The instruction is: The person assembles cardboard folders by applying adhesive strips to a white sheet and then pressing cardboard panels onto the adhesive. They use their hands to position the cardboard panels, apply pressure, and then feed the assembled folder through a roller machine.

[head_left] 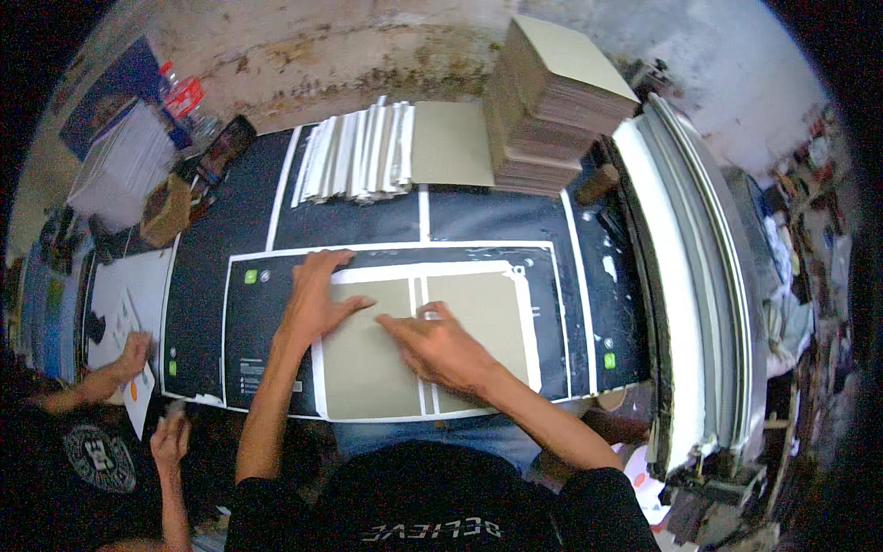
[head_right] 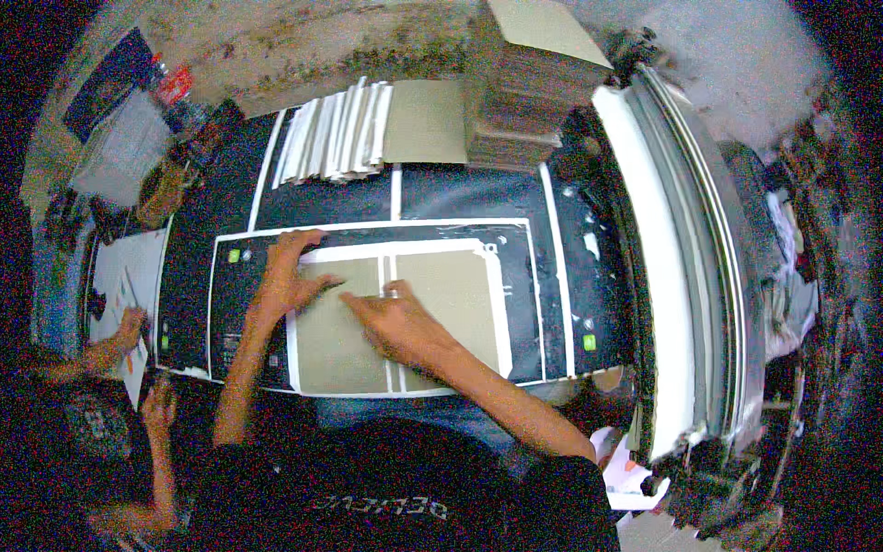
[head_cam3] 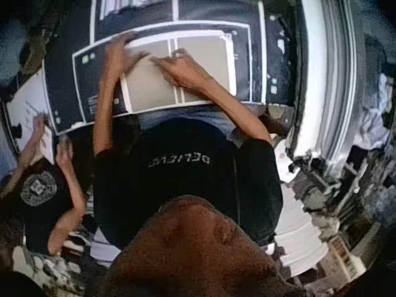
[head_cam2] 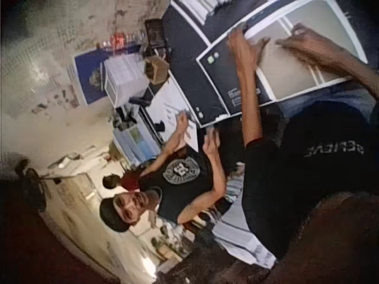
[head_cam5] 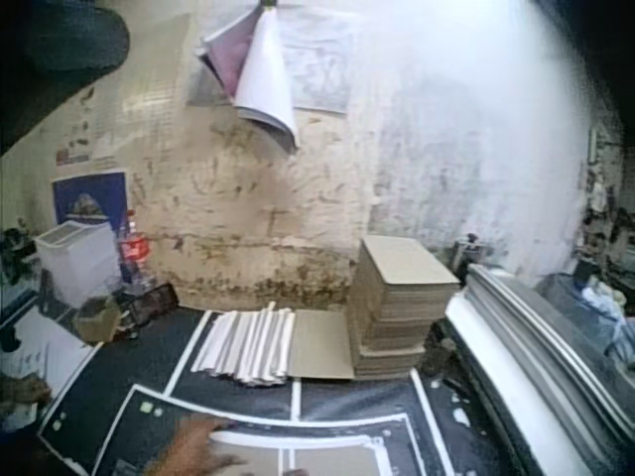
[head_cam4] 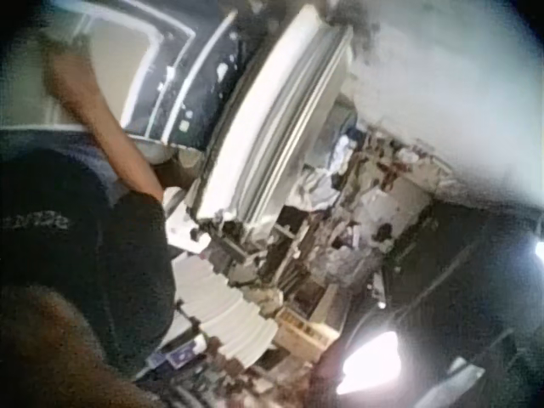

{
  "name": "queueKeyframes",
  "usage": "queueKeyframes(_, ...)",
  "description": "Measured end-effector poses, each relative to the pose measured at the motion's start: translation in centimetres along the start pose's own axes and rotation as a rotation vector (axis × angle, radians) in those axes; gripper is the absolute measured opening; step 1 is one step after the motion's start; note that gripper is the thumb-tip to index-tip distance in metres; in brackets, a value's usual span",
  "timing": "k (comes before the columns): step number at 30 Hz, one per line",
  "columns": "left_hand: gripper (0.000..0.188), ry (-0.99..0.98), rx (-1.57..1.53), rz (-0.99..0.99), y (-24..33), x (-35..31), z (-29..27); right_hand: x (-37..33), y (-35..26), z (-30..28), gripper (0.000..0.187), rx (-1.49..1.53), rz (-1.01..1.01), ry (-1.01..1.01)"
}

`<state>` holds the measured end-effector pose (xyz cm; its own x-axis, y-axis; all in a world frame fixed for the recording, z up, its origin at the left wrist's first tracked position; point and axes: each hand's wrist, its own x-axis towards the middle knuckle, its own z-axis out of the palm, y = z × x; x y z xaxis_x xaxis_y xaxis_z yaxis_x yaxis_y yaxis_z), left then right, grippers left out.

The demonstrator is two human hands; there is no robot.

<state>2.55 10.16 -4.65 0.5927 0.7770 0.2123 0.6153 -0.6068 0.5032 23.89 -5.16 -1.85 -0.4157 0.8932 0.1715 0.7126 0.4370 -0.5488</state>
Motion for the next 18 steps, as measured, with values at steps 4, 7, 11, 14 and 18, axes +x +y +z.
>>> queueKeyframes(4,0.100,-0.092,-0.218,0.054,5.4,3.7,4.1,-6.7,2.9,-2.6,0.034,-0.126,0.301,0.402)
queueKeyframes(7,0.101,-0.174,-0.135,0.114,8.4,5.3,5.8,-9.5,5.0,-4.9,0.036,-0.259,0.466,0.504)
queueKeyframes(11,0.095,-0.292,-0.005,0.101,10.4,6.4,6.7,-9.9,7.1,-4.8,0.085,-0.351,0.471,0.414)
queueKeyframes(14,0.091,-0.316,0.010,0.080,10.6,6.5,6.9,-9.2,7.4,-3.8,0.096,-0.314,0.487,0.314)
queueKeyframes(18,0.088,-0.277,0.020,0.121,11.1,6.6,7.0,-9.3,7.5,-2.6,0.092,-0.320,0.540,0.292)
